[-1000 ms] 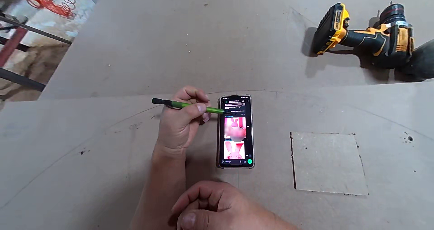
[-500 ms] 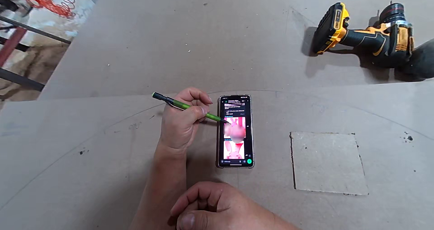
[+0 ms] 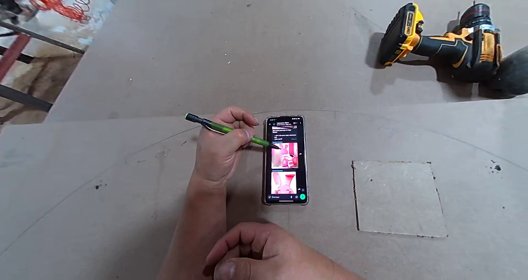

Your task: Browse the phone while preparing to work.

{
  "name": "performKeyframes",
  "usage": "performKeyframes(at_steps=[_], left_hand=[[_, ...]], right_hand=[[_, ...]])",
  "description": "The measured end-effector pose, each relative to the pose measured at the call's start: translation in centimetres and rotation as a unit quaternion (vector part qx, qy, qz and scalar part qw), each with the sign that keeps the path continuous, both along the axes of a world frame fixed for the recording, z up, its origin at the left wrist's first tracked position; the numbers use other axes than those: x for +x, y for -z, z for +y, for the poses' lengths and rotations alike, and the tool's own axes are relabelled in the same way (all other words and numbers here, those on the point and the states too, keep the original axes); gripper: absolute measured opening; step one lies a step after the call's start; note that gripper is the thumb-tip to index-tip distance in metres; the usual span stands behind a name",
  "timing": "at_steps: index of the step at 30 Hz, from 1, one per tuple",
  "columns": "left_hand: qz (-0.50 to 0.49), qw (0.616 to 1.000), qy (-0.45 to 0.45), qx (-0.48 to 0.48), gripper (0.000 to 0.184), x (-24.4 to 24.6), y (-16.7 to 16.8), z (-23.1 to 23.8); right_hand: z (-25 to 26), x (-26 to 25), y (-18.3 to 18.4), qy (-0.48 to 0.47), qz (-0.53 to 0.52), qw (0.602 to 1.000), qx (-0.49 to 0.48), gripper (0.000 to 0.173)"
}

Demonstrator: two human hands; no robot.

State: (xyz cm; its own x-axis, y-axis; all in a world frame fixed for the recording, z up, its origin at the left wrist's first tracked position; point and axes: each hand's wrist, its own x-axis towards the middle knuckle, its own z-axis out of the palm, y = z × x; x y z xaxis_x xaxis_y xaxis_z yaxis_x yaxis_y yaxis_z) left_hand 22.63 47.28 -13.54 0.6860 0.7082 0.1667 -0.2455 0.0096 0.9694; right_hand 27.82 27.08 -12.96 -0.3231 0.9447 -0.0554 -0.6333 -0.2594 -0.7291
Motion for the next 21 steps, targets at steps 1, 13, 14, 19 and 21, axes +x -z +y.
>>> performKeyframes(at_steps=[1,13,14,19,21], left_hand=[[0.003,1.000,0.000,0.001,0.019,0.00,-0.02,0.00],[0.002,1.000,0.001,0.003,0.021,0.00,-0.01,0.08],[0.001,1.000,0.001,0.003,0.020,-0.01,0.00,0.09],[-0.023,0.998,-0.044,-0.038,0.021,0.01,-0.04,0.11],[-0.035,0.994,-0.079,-0.061,0.027,0.20,-0.13,0.14]], right_hand=[[-0.01,-0.01,-0.01,0.000,-0.001,1.000,0.000,0.027],[-0.02,-0.04,0.10,0.000,-0.009,1.000,0.006,0.028],[-0.01,-0.05,0.10,-0.001,-0.009,1.000,0.006,0.028],[0.03,-0.04,0.15,0.001,-0.009,1.000,0.013,0.028],[0.02,-0.02,0.12,0.000,-0.010,1.000,0.010,0.027]])
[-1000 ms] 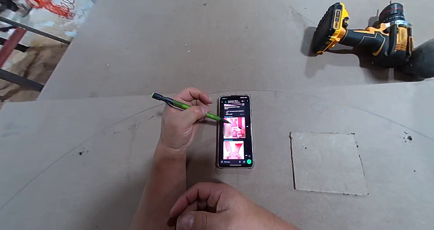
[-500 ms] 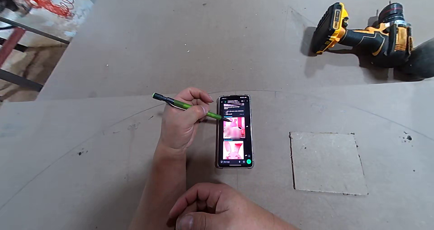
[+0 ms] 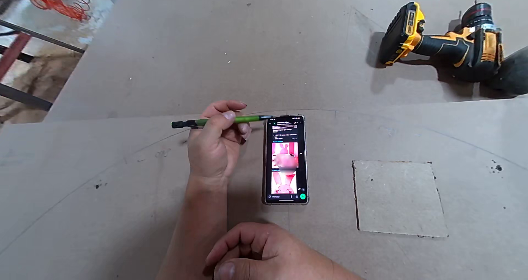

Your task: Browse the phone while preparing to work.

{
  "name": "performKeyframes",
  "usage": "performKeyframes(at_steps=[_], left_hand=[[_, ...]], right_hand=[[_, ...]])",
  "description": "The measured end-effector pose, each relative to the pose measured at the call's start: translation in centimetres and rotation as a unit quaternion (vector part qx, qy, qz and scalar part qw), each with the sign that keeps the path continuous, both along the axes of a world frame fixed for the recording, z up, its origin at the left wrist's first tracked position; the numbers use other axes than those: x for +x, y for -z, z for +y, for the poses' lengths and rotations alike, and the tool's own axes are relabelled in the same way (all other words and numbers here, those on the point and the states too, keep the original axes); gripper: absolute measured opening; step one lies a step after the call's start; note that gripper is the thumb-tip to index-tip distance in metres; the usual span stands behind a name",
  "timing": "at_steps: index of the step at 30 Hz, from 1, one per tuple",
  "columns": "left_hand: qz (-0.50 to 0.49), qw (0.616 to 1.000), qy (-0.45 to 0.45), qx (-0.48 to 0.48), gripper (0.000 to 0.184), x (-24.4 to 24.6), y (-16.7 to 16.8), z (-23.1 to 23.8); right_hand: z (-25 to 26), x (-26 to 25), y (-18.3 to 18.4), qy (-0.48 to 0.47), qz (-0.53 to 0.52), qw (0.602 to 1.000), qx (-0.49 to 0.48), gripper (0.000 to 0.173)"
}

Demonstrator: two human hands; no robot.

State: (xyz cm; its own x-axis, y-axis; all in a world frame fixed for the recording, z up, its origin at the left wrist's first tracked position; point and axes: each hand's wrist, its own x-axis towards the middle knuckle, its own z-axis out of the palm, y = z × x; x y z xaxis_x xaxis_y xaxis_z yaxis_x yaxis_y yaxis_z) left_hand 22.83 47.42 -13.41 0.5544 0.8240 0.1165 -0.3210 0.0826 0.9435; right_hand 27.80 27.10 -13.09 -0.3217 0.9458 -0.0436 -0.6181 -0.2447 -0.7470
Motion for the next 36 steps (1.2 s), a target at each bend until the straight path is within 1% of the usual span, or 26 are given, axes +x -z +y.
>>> performKeyframes(at_steps=[3,7,10,12,14,15,16,18,19,20,22,25,31,36], left_hand=[[0.001,1.000,-0.013,0.008,0.034,0.35,-0.05,-0.06],[0.006,1.000,0.002,0.021,0.033,0.34,0.08,0.00],[0.006,1.000,-0.013,0.023,0.033,0.46,0.03,-0.10],[0.049,0.995,-0.037,0.075,0.033,0.72,0.07,-0.18],[0.123,0.976,-0.039,0.174,0.030,0.81,0.20,-0.29],[0.166,0.960,-0.022,0.224,0.030,0.72,0.08,-0.42],[0.208,0.941,0.010,0.266,0.037,0.63,-0.08,-0.49],[0.303,0.896,0.065,0.317,0.064,0.72,-0.29,-0.66],[0.335,0.879,0.085,0.329,0.070,0.78,-0.30,-0.73],[0.349,0.871,0.096,0.332,0.071,0.82,-0.26,-0.71],[0.330,0.886,0.098,0.309,0.064,0.76,-0.23,-0.61],[0.288,0.909,0.115,0.279,0.064,0.70,-0.43,-0.48],[0.294,0.908,0.093,0.283,0.054,0.87,-0.19,-0.58],[0.294,0.908,0.096,0.283,0.053,0.89,-0.26,-0.55]], right_hand=[[-0.03,0.02,-0.04,-0.002,-0.003,1.000,-0.002,0.028],[-0.04,-0.01,0.02,-0.004,-0.002,1.000,-0.002,0.028],[-0.07,-0.06,0.09,-0.002,-0.003,1.000,0.001,0.028],[-0.06,-0.06,0.09,-0.001,-0.009,1.000,0.004,0.028],[-0.05,-0.04,0.09,-0.001,-0.011,1.000,0.004,0.027],[-0.04,-0.03,0.06,-0.003,-0.010,1.000,0.003,0.027],[-0.04,-0.04,0.04,-0.003,-0.007,1.000,0.002,0.027],[-0.10,-0.09,-0.04,-0.003,0.000,1.000,-0.001,0.027],[-0.13,-0.10,-0.08,-0.002,0.003,1.000,-0.004,0.027],[-0.16,-0.10,-0.13,-0.002,0.005,1.000,-0.007,0.027],[-0.17,-0.11,-0.17,-0.002,0.007,1.000,-0.010,0.027],[-0.16,-0.05,-0.21,-0.005,0.005,1.000,-0.012,0.027],[-0.16,-0.03,-0.26,-0.011,0.005,1.000,-0.016,0.027],[-0.16,-0.03,-0.25,-0.007,0.005,1.000,-0.011,0.027]])
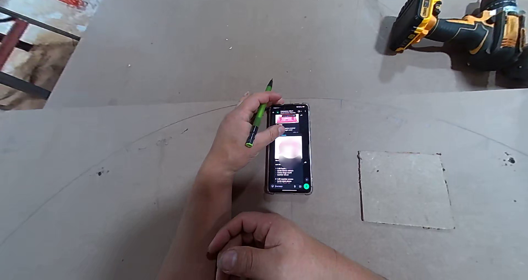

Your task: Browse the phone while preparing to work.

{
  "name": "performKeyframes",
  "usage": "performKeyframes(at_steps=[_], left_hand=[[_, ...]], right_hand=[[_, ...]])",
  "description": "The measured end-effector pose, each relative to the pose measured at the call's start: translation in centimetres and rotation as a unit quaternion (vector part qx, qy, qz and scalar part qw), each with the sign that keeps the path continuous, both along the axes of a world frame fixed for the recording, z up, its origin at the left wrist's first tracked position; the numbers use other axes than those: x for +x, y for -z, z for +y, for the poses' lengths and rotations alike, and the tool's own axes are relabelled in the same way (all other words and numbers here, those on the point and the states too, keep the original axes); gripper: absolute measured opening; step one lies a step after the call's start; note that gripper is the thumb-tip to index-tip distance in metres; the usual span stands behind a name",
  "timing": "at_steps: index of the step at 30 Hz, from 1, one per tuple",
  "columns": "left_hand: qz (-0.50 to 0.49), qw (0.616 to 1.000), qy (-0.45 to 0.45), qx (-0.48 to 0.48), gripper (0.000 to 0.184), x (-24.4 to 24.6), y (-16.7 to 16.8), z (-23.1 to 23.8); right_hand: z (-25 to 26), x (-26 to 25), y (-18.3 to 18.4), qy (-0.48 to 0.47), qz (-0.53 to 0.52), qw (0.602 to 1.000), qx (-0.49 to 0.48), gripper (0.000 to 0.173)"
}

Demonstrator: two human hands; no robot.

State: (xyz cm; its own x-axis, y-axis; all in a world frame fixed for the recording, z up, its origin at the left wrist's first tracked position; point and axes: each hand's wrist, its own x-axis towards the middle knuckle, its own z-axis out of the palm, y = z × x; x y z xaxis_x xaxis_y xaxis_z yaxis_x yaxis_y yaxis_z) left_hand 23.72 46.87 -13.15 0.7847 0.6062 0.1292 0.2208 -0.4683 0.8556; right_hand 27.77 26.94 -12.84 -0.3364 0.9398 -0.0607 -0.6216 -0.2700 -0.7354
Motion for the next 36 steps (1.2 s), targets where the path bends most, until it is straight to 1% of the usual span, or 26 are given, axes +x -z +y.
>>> performKeyframes(at_steps=[6,12,14,20,23,25,29,36], left_hand=[[-0.063,0.997,0.010,-0.042,0.047,-0.20,0.04,0.06],[-0.061,0.998,0.004,-0.036,0.046,-0.13,0.12,0.07],[-0.057,0.998,0.008,-0.029,0.049,-0.13,0.12,0.08],[-0.003,1.000,0.014,-0.010,0.064,-0.16,-0.19,-0.06],[0.002,1.000,0.018,-0.010,0.067,-0.20,-0.26,-0.01],[-0.012,0.999,0.024,-0.020,0.065,-0.33,-0.27,0.13],[-0.068,0.997,0.028,-0.034,0.056,-0.56,-0.02,0.46],[-0.060,0.998,0.020,-0.019,0.055,-0.43,0.04,0.42]], right_hand=[[-0.03,-0.04,-0.01,-0.001,-0.002,1.000,-0.002,0.027],[-0.01,-0.09,0.01,0.000,0.001,1.000,-0.004,0.027],[0.00,-0.06,-0.05,-0.001,0.000,1.000,-0.004,0.027],[-0.01,-0.06,-0.08,-0.002,-0.001,1.000,-0.007,0.027],[-0.02,-0.06,-0.09,-0.002,0.000,1.000,-0.006,0.027],[-0.01,-0.04,-0.09,-0.003,-0.001,1.000,-0.004,0.027],[-0.02,-0.05,-0.07,-0.005,-0.012,1.000,-0.004,0.027],[0.01,-0.04,0.05,-0.001,-0.022,1.000,0.001,0.027]])
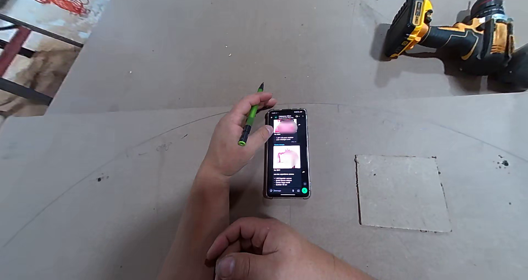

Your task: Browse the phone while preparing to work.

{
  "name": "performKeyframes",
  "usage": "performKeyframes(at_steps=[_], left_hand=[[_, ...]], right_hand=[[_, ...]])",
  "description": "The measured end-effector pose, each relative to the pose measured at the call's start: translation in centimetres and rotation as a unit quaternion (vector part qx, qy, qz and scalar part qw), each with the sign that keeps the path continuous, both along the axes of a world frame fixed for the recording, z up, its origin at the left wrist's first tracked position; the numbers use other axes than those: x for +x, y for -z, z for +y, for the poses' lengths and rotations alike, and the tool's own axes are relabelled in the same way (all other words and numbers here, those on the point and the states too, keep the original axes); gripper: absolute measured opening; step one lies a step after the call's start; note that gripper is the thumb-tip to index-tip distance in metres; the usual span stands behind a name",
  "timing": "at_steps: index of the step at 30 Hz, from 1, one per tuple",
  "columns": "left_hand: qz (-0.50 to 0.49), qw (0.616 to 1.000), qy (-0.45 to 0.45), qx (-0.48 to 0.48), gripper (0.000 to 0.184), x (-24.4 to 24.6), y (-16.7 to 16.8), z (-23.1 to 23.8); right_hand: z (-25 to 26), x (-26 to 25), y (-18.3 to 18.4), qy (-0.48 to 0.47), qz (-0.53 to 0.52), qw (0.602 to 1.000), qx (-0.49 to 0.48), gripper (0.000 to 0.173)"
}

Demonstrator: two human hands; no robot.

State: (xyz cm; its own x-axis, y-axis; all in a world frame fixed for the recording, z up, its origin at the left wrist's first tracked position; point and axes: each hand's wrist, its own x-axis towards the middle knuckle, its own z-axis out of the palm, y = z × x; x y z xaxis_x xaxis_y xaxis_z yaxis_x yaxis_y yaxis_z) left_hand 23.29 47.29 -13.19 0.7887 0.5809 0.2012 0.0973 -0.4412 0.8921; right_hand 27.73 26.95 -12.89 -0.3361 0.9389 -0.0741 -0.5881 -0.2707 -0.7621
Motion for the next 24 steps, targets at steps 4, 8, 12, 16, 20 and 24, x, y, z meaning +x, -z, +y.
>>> performKeyframes(at_steps=[4,8,12,16,20,24], left_hand=[[0.003,1.000,-0.003,0.000,0.055,-0.01,0.00,-0.06],[0.006,1.000,-0.009,-0.002,0.056,0.00,0.03,-0.12],[0.012,1.000,-0.012,-0.001,0.056,0.02,-0.02,-0.15],[0.014,1.000,-0.012,0.003,0.056,0.00,-0.06,-0.13],[0.039,0.999,-0.013,0.005,0.062,0.05,-0.18,-0.31],[0.104,0.994,0.010,0.039,0.080,0.16,-0.23,-0.43]], right_hand=[[0.02,-0.04,0.15,-0.001,-0.006,1.000,0.009,0.027],[0.03,-0.05,0.18,0.002,-0.010,1.000,0.014,0.028],[0.02,-0.08,0.25,0.004,-0.012,1.000,0.017,0.028],[0.02,-0.08,0.24,0.003,-0.010,1.000,0.018,0.028],[0.02,-0.06,0.17,0.002,-0.009,1.000,0.015,0.028],[-0.01,-0.06,0.16,0.002,-0.011,1.000,0.014,0.027]])
